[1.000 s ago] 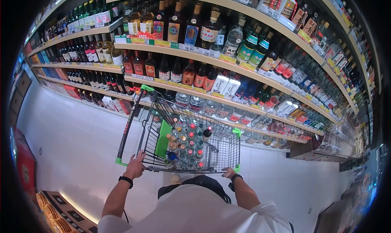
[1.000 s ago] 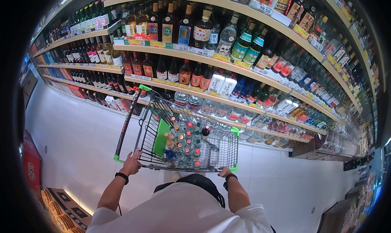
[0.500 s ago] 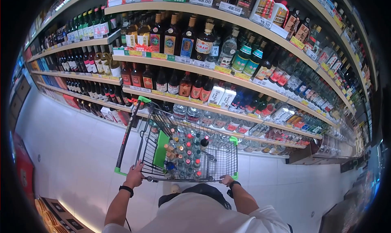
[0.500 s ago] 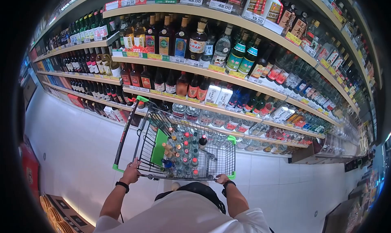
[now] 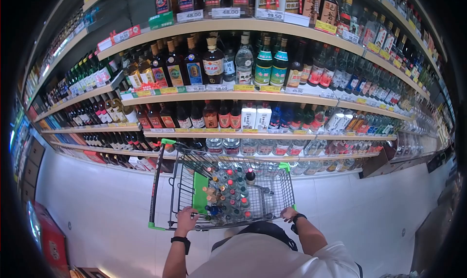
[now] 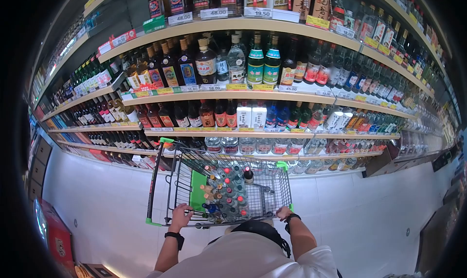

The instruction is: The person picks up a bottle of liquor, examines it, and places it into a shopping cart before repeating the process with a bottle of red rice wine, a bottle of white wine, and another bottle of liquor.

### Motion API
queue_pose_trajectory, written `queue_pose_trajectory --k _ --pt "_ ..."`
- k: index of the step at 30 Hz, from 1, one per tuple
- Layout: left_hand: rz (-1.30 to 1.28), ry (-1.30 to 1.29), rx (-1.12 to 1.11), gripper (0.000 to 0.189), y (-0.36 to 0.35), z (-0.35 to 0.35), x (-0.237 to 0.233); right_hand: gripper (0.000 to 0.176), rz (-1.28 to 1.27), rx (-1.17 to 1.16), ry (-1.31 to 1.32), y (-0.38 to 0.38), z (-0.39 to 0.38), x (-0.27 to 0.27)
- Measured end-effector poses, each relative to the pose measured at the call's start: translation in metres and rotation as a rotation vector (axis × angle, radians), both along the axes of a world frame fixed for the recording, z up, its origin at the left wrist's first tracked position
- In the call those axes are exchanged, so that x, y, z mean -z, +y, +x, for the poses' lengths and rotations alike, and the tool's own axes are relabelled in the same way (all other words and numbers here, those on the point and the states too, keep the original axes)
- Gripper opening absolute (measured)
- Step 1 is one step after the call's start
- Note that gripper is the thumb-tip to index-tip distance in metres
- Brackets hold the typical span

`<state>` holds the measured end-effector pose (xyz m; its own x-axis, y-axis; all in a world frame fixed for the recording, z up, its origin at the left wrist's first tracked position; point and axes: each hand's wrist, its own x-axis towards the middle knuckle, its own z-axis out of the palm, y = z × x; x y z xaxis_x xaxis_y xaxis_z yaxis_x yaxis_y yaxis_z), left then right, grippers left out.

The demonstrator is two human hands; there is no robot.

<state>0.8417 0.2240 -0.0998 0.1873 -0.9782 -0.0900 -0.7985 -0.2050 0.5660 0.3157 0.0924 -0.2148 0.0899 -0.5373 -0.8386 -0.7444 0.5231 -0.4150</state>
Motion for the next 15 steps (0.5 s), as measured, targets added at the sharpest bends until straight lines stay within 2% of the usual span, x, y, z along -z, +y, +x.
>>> queue_pose_trajectory --k 1,4,6,8,9,12,15 --pt "-0.076 0.107 0.001 0.024 -0.009 -0.011 -0.007 0.032 -0.022 -0.016 -0.003 -0.002 -0.003 -0.016" --pt "-0.156 0.176 0.020 0.017 -0.035 -0.045 -0.029 0.026 -0.120 0.036 0.010 -0.018 -0.030 0.006" --pt "-0.177 0.255 -0.001 0.017 -0.049 -0.067 -0.040 0.028 -0.177 0.049 0.010 -0.035 -0.044 0.006" --pt "-0.200 0.335 -0.039 0.018 -0.061 -0.087 -0.049 0.038 -0.208 0.076 -0.013 -0.053 -0.049 -0.029" --pt "-0.205 0.355 -0.046 0.018 -0.066 -0.095 -0.053 0.039 -0.218 0.102 -0.066 -0.065 -0.057 -0.026" --pt "-0.248 0.408 -0.085 0.015 -0.076 -0.118 -0.061 0.030 -0.322 0.103 -0.108 -0.105 -0.071 -0.056" --pt "-0.335 0.423 -0.144 0.013 -0.083 -0.145 -0.076 0.029 -0.465 -0.005 -0.115 -0.155 -0.084 -0.093"
